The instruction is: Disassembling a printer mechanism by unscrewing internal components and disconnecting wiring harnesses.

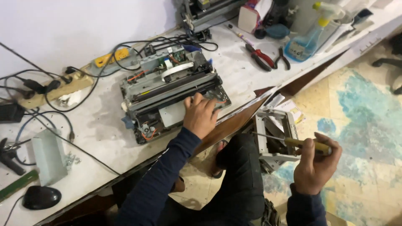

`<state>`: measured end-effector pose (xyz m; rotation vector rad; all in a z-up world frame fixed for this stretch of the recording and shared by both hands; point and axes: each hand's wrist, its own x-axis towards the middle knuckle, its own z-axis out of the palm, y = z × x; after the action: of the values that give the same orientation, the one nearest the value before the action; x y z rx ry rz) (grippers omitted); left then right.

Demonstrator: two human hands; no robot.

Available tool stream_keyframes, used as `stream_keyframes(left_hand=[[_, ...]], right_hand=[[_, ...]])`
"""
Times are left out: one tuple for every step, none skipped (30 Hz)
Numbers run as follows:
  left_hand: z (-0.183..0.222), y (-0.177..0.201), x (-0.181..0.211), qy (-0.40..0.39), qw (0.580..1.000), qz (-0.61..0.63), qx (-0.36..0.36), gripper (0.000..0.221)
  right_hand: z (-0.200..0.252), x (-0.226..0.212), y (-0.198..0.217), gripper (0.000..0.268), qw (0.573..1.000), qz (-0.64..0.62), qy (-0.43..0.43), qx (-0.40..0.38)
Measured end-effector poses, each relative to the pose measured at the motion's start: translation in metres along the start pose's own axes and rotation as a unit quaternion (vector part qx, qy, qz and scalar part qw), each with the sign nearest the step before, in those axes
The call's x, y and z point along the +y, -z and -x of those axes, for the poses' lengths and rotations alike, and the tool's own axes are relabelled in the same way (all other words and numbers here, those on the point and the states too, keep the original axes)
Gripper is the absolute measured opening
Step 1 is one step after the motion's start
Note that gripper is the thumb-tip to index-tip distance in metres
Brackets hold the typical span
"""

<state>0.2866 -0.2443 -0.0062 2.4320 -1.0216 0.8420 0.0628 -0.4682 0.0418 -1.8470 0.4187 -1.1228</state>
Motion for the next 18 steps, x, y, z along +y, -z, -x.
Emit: stream_keyframes(left_hand=[[0.000,0.003,0.004,-0.001,1.000,0.004,-0.005,0.023],[-0.002,0.006,0.006,0.000,1.000,0.001,0.002,0.021],[-0.003,0.011,0.008,0.001,1.000,-0.002,0.009,0.021],[-0.002,0.013,0.009,0.001,1.000,-0.003,0.010,0.021],[-0.002,0.015,0.011,-0.009,1.000,0.000,0.013,0.018],[0.000,0.017,0.012,-0.020,1.000,0.003,0.015,0.015],[-0.004,0.020,0.013,-0.019,1.000,0.002,0.015,0.015],[-0.004,0.023,0.017,-0.031,0.999,-0.004,0.019,0.016],[-0.005,0.026,0.020,-0.042,0.999,-0.009,0.023,0.020],[-0.003,0.022,0.022,-0.043,0.999,-0.011,0.023,0.020],[0.000,0.020,0.023,-0.039,0.999,-0.031,0.011,0.028],[0.002,0.017,0.025,-0.033,0.998,-0.052,0.001,0.037],[-0.003,0.018,0.027,-0.032,0.998,-0.054,0.002,0.037],[-0.004,0.019,0.031,-0.031,0.997,-0.066,0.001,0.042],[-0.005,0.021,0.034,-0.029,0.996,-0.078,0.001,0.048],[-0.003,0.017,0.033,-0.026,0.997,-0.078,-0.001,0.048],[0.000,0.014,0.032,-0.024,0.995,-0.098,-0.023,0.051],[-0.001,0.012,0.028,-0.020,0.991,-0.123,-0.041,0.058]], right_hand=[[0.004,0.007,0.003,0.025,1.000,0.004,-0.005,0.001],[0.006,0.013,0.004,0.027,1.000,0.000,-0.011,-0.014],[0.008,0.019,0.005,0.030,0.999,-0.005,-0.017,-0.028],[0.010,0.023,0.004,0.030,0.999,-0.006,-0.016,-0.028],[0.011,0.026,0.003,0.029,0.998,-0.006,-0.037,-0.042],[0.014,0.029,0.002,0.029,0.997,-0.005,-0.058,-0.056],[0.011,0.029,-0.003,0.029,0.997,-0.007,-0.059,-0.057],[0.012,0.028,-0.005,0.030,0.996,0.001,-0.064,-0.060],[0.013,0.027,-0.008,0.031,0.996,0.009,-0.070,-0.062],[0.014,0.026,-0.011,0.031,0.996,0.007,-0.070,-0.062],[0.015,0.024,-0.014,0.028,0.995,-0.002,-0.077,-0.067],[0.015,0.023,-0.017,0.026,0.994,-0.011,-0.083,-0.074],[0.014,0.022,-0.020,0.026,0.994,-0.013,-0.082,-0.075],[0.015,0.020,-0.020,0.027,0.994,0.003,-0.080,-0.079],[0.017,0.018,-0.022,0.029,0.993,0.018,-0.079,-0.083],[0.019,0.018,-0.021,0.029,0.993,0.019,-0.080,-0.087],[0.022,0.016,-0.021,0.030,0.992,0.019,-0.078,-0.095],[0.021,0.015,-0.025,0.032,0.992,0.013,-0.072,-0.105]])
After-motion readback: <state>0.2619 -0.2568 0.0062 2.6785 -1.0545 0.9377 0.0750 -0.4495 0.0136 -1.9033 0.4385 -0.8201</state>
